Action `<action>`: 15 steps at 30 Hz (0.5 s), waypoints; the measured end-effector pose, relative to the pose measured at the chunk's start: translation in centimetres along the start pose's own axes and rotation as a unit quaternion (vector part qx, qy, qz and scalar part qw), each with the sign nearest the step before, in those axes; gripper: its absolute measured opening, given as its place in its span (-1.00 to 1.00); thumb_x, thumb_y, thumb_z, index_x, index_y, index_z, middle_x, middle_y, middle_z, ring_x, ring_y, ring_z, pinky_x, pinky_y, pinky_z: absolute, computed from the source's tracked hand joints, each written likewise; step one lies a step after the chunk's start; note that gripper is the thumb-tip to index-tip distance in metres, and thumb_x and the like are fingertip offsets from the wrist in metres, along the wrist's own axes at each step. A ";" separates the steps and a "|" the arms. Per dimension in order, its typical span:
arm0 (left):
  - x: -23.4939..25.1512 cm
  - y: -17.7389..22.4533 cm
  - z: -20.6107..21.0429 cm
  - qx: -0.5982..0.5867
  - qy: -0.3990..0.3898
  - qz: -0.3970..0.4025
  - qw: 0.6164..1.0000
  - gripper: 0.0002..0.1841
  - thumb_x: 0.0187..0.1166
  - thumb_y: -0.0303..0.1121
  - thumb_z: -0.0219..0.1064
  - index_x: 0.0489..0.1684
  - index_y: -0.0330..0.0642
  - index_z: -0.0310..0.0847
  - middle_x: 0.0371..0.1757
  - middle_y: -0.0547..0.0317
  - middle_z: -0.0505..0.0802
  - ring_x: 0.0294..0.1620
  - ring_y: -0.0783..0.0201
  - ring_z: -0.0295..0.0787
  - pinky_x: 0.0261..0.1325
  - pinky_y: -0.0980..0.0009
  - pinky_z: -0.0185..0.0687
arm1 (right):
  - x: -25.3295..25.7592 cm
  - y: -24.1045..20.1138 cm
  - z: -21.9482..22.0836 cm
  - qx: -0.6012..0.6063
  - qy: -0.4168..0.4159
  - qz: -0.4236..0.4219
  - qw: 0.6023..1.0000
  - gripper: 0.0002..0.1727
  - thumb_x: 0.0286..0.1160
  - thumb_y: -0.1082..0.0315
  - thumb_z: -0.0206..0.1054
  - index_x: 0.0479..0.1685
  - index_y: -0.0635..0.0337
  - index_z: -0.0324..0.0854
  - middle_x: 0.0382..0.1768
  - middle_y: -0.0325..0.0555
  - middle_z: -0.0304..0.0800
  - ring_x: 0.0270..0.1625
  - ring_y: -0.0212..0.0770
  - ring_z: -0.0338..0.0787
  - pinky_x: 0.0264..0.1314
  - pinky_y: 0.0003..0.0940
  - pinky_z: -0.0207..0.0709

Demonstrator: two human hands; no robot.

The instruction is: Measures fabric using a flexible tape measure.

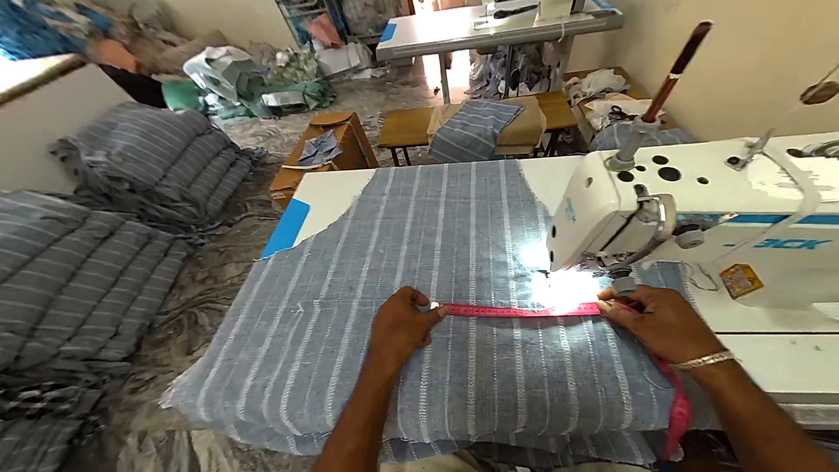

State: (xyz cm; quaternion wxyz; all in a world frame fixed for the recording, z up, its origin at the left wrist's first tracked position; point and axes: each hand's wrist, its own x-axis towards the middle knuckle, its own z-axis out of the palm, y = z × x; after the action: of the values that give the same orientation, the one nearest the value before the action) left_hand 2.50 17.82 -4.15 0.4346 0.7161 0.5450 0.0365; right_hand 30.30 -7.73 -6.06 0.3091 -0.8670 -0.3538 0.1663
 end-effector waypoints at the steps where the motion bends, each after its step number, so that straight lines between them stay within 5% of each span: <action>1: 0.1 0.0 0.0 0.001 -0.003 0.001 1.000 -0.52 0.41 -0.11 0.64 0.11 -0.22 0.62 -0.46 0.04 0.82 -0.59 0.18 0.78 -0.43 0.24 0.79 | 0.0 -0.1 0.0 -0.023 0.007 -0.005 1.000 -0.89 0.52 0.27 0.52 -0.12 0.06 0.86 -0.32 -0.12 0.85 -0.29 -0.14 0.78 -0.16 0.05 0.64; 6: 0.5 -0.4 0.3 -0.014 0.008 0.000 1.000 -0.52 0.38 -0.15 0.66 0.10 -0.25 0.63 -0.49 0.03 0.81 -0.61 0.19 0.78 -0.47 0.24 0.79 | -0.3 0.7 0.7 -0.021 0.035 -0.003 0.999 -0.84 0.52 0.12 0.52 -0.08 -0.08 0.87 -0.31 -0.26 0.86 -0.27 -0.23 0.80 -0.15 0.02 0.66; 12: 0.4 -0.4 0.5 -0.031 0.022 -0.002 0.999 -0.55 0.36 -0.18 0.67 0.05 -0.24 0.63 -0.55 0.04 0.80 -0.66 0.20 0.75 -0.55 0.29 0.75 | -1.4 3.0 1.4 0.064 0.082 -0.077 0.992 -0.91 0.47 0.24 0.52 -0.17 -0.04 0.80 -0.28 -0.33 0.80 -0.33 -0.38 0.73 -0.25 -0.29 0.65; 15: 0.4 -0.5 0.4 -0.033 0.026 -0.004 0.999 -0.57 0.38 -0.19 0.66 0.04 -0.22 0.62 -0.54 0.05 0.80 -0.67 0.21 0.74 -0.57 0.31 0.74 | -1.5 2.9 1.7 0.015 0.100 -0.086 0.991 -0.91 0.45 0.19 0.51 -0.22 -0.06 0.82 -0.26 -0.35 0.81 -0.27 -0.37 0.75 -0.21 -0.23 0.66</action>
State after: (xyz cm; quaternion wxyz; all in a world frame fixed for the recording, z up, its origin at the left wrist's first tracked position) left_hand 2.53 17.88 -4.87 0.4436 0.6978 0.5578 0.0715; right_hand 29.89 -9.68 -9.12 0.3688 -0.8410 -0.3917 0.0569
